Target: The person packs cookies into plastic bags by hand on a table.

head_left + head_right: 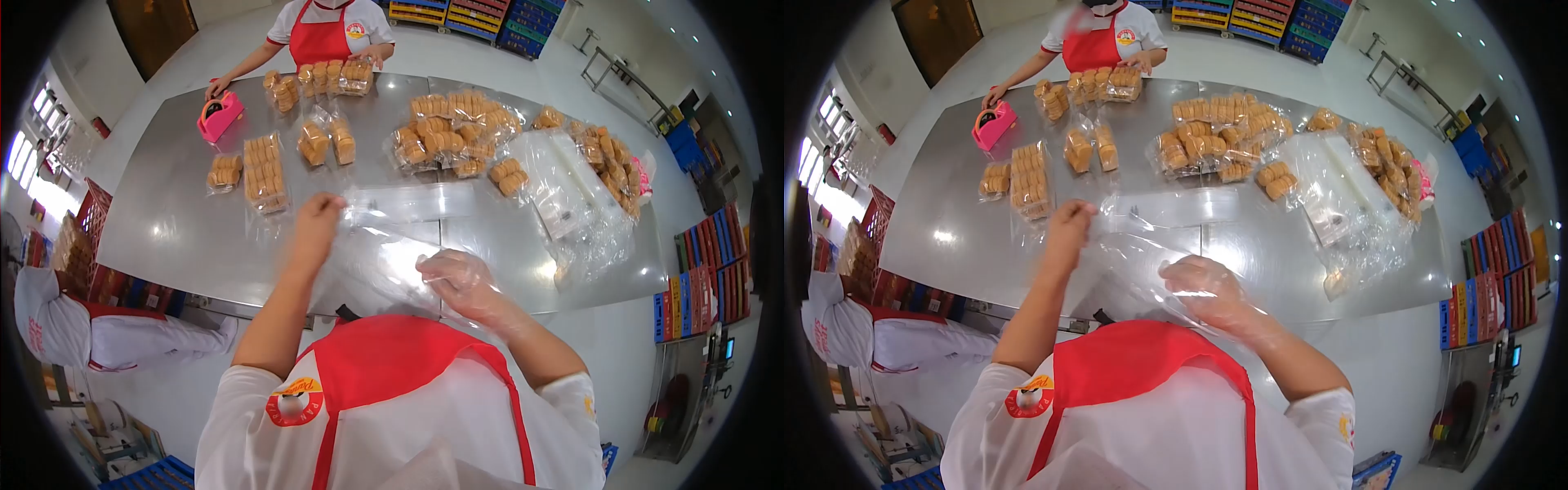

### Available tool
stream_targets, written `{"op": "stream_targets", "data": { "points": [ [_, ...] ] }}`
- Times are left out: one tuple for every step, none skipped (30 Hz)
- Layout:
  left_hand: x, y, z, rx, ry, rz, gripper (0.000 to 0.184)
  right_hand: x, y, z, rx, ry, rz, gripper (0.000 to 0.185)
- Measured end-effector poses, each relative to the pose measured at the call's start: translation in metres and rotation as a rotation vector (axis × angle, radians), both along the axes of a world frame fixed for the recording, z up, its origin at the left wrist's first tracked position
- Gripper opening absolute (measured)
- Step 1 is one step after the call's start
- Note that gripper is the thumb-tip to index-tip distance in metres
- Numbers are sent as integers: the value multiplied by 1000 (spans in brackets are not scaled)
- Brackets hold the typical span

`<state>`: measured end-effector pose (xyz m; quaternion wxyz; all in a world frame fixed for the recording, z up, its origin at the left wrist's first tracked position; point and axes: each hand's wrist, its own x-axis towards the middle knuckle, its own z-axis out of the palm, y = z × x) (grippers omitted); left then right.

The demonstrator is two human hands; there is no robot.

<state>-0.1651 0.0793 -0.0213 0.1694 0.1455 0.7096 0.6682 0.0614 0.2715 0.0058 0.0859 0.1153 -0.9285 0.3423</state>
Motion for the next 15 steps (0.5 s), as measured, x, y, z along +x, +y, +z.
{"op": "stream_targets", "data": {
  "points": [
    [8, 11, -4, 1, -13, -50, 17, -9, -7, 1, 25, 29, -26, 82],
    [17, 22, -8, 5, -24, -97, 17, -18, -15, 3, 49, 57, -52, 74],
    [22, 27, -9, 8, -33, -142, 16, -27, -23, 4, 73, 85, -79, 66],
    [23, 25, -7, 19, -77, -150, 16, -36, -33, 6, 50, 119, -168, 61],
    [23, 24, -3, 31, -117, -160, 16, -38, -32, 7, 31, 54, -169, 63],
    [23, 24, 0, 44, -156, -171, 16, -40, -32, 8, 15, -10, -171, 64],
    [20, 23, 0, 23, -157, -175, 16, -42, -31, 9, 0, -74, -175, 66],
    [19, 19, -5, -2, -164, -179, 16, -44, -25, -3, -13, -211, -118, 75],
    [19, 17, -10, -31, -176, -183, 16, -43, -30, 4, -128, -283, -112, 78],
    [22, 18, -13, -34, -154, -191, 15, -42, -35, 11, -244, -353, -113, 82],
    [24, 19, -15, -36, -130, -200, 15, -42, -39, 18, -358, -421, -121, 85],
    [26, 20, -17, -37, -103, -210, 15, -43, -43, 15, -307, -353, -157, 83],
    [25, 19, -19, 5, -168, -205, 13, -44, -44, 12, -252, -282, -195, 81],
    [21, 17, -20, 51, -229, -198, 12, -43, -43, 5, -180, -106, -200, 84],
    [20, 17, -17, 98, -291, -190, 12, -43, -40, 5, -179, -110, -223, 84]
  ]
}}
